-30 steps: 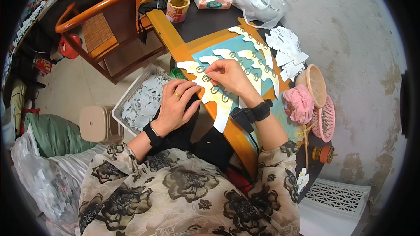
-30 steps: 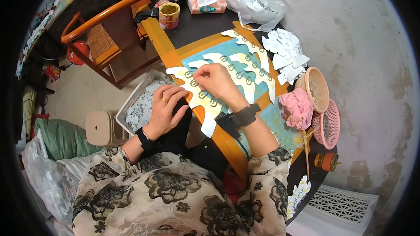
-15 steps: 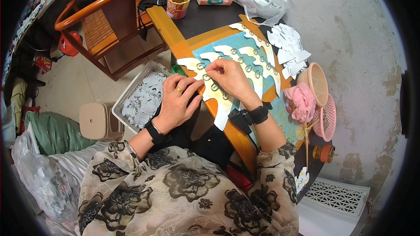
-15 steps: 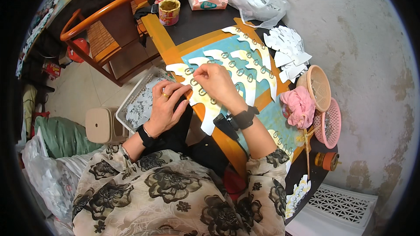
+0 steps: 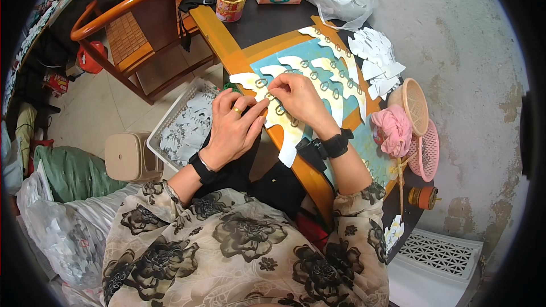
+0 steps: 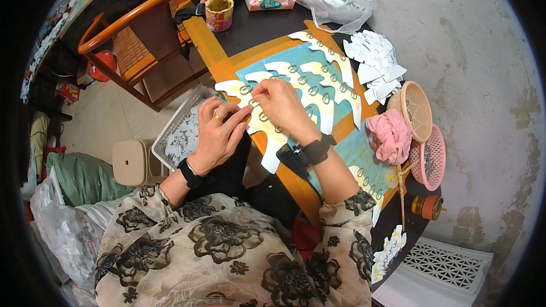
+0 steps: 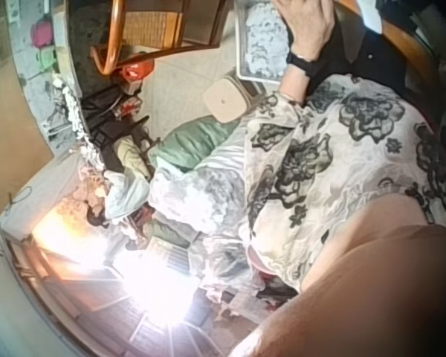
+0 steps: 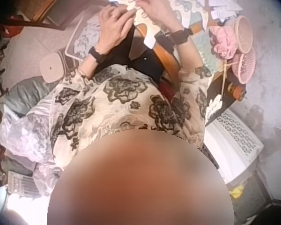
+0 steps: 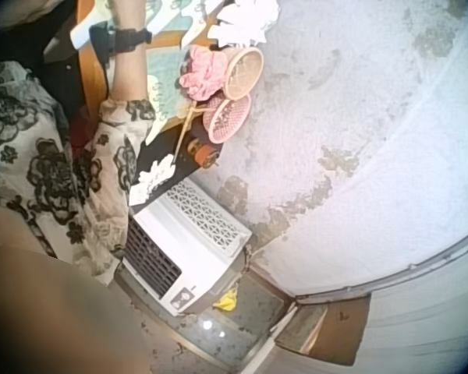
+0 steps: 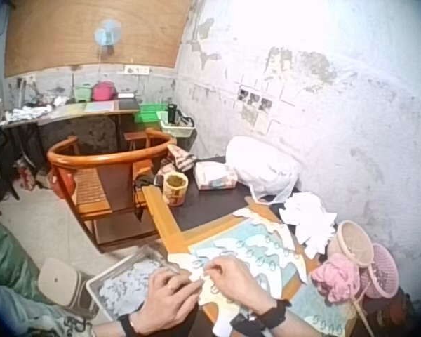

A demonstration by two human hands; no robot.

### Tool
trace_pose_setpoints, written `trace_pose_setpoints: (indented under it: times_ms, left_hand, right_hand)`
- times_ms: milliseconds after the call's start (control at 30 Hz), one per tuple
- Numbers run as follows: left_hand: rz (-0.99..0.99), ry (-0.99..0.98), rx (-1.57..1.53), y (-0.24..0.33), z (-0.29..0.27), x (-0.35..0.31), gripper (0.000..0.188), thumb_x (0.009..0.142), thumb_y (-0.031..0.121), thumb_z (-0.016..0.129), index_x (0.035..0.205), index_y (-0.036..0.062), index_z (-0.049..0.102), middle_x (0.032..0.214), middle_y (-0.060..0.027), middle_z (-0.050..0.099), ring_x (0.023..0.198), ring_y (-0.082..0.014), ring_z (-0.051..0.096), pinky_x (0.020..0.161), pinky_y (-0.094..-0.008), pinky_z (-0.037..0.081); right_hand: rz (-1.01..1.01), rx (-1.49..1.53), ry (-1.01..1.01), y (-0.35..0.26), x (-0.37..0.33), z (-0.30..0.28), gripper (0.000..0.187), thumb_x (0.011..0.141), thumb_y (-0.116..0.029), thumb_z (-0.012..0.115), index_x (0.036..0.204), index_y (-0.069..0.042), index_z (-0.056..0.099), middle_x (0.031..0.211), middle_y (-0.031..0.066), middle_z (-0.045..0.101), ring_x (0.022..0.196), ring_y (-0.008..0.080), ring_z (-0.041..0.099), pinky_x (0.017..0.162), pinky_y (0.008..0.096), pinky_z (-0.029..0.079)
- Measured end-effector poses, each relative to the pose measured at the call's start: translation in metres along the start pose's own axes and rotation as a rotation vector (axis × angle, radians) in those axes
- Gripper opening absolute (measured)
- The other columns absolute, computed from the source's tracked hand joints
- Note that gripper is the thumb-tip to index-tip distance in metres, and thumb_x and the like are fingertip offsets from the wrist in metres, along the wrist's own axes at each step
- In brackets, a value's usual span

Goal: Attaching metal eyelets to shoe upper components by hand at a workstation.

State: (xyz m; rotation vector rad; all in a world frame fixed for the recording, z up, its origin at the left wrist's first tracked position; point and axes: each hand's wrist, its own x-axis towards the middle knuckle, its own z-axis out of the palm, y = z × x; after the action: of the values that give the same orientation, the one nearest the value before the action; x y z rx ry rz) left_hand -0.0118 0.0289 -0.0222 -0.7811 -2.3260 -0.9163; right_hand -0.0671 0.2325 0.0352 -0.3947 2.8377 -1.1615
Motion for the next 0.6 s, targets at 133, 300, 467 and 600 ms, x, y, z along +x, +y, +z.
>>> trace_pose_setpoints:
  times_ms: [133, 300, 467, 600]
  left_hand:
    - [0.011, -0.005, 0.024, 0.000, 0.001, -0.001, 0.035, 0.093, 0.019, 0.074, 0.127, 0.0124, 0.075, 0.117, -0.0056, 0.064, 0.116, -0.0292, 0.054, 0.116, -0.0523, 0.036]
    - [-0.005, -0.002, 0.013, 0.000, 0.001, 0.000, 0.036, 0.093, 0.016, 0.073, 0.129, 0.0150, 0.076, 0.116, -0.0044, 0.063, 0.116, -0.0284, 0.054, 0.116, -0.0540, 0.036]
    - [-0.014, 0.001, 0.001, 0.002, 0.002, 0.004, 0.033, 0.093, 0.017, 0.074, 0.126, 0.0146, 0.076, 0.116, -0.0044, 0.063, 0.115, -0.0287, 0.054, 0.117, -0.0547, 0.036]
    - [-0.021, -0.004, -0.005, 0.003, 0.001, 0.006, 0.029, 0.094, 0.019, 0.074, 0.122, 0.0134, 0.075, 0.114, -0.0061, 0.062, 0.114, -0.0293, 0.055, 0.117, -0.0557, 0.036]
  right_hand:
    - [0.056, 0.024, -0.024, -0.002, 0.000, -0.003, 0.014, 0.093, -0.009, 0.074, 0.100, 0.003, 0.075, 0.083, 0.0106, 0.074, 0.074, 0.0165, 0.064, 0.072, 0.0334, 0.053]
    - [0.056, 0.021, -0.036, -0.001, 0.004, -0.001, 0.014, 0.093, -0.009, 0.073, 0.100, 0.003, 0.075, 0.083, 0.0105, 0.074, 0.073, 0.0160, 0.064, 0.072, 0.0330, 0.053]
    - [-0.017, -0.108, 0.058, -0.001, -0.001, 0.004, 0.013, 0.092, -0.010, 0.075, 0.096, 0.003, 0.075, 0.087, 0.0127, 0.072, 0.081, 0.0257, 0.067, 0.076, 0.0381, 0.054]
    - [-0.120, -0.187, 0.122, -0.002, -0.005, 0.007, 0.008, 0.092, -0.009, 0.074, 0.092, -0.002, 0.076, 0.095, 0.0152, 0.071, 0.105, 0.0365, 0.064, 0.091, 0.0449, 0.053]
